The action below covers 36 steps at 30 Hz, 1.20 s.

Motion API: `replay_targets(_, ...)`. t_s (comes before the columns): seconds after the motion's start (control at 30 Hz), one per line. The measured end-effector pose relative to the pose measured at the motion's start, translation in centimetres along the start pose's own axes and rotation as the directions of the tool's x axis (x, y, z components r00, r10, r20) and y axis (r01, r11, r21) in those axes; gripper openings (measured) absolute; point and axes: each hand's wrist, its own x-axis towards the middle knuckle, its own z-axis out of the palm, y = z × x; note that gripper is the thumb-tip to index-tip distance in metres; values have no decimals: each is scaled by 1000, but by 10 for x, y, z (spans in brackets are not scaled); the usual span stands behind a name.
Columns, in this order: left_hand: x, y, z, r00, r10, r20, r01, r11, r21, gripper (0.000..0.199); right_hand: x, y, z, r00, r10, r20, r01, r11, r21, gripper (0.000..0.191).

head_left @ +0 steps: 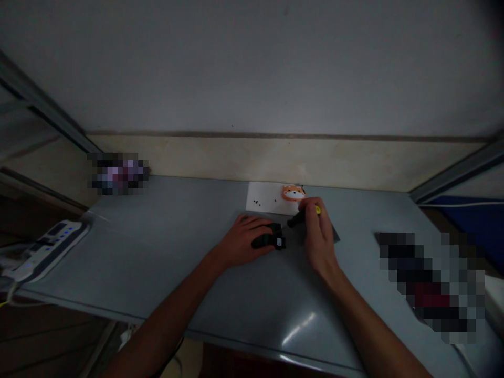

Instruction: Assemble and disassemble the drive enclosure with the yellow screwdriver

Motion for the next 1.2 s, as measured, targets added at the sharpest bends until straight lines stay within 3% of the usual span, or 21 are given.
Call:
replay_targets(0.17, 1, 0, 0, 1000, 6, 13, -6, 1000, 25, 27, 7, 5, -10, 986, 143, 85, -124, 972, -199, 35)
replay_targets(0.3, 1, 1, 0, 999, 28, 26, -30, 997, 71, 29, 17, 10, -17, 989, 118, -86, -131, 977, -166, 40)
replay_targets(0.4, 0, 2, 0, 998, 52, 37, -56, 994, 91, 30, 23, 14, -20, 965, 134, -227, -149, 987, -54, 39)
replay_targets(0.47, 0, 2, 0, 997, 62, 47, -67, 992, 105, 31, 26, 17, -20, 952, 163, -260, -170, 985, -4, 39)
replay_targets(0.7, -2, -2, 3, 996, 70, 55, -77, 987, 142, 31, 25, 25, -17, 973, 203, -108, -211, 975, -70, 42)
replay_targets(0.97, -1, 0, 3, 997, 66, 39, -70, 988, 134, 30, 24, 31, -14, 970, 237, -55, -242, 966, -90, 46)
replay_targets(1.2, 0, 2, 0, 997, 33, -77, -32, 999, 12, 32, 22, 36, -11, 976, 220, 3, -218, 971, -98, 49)
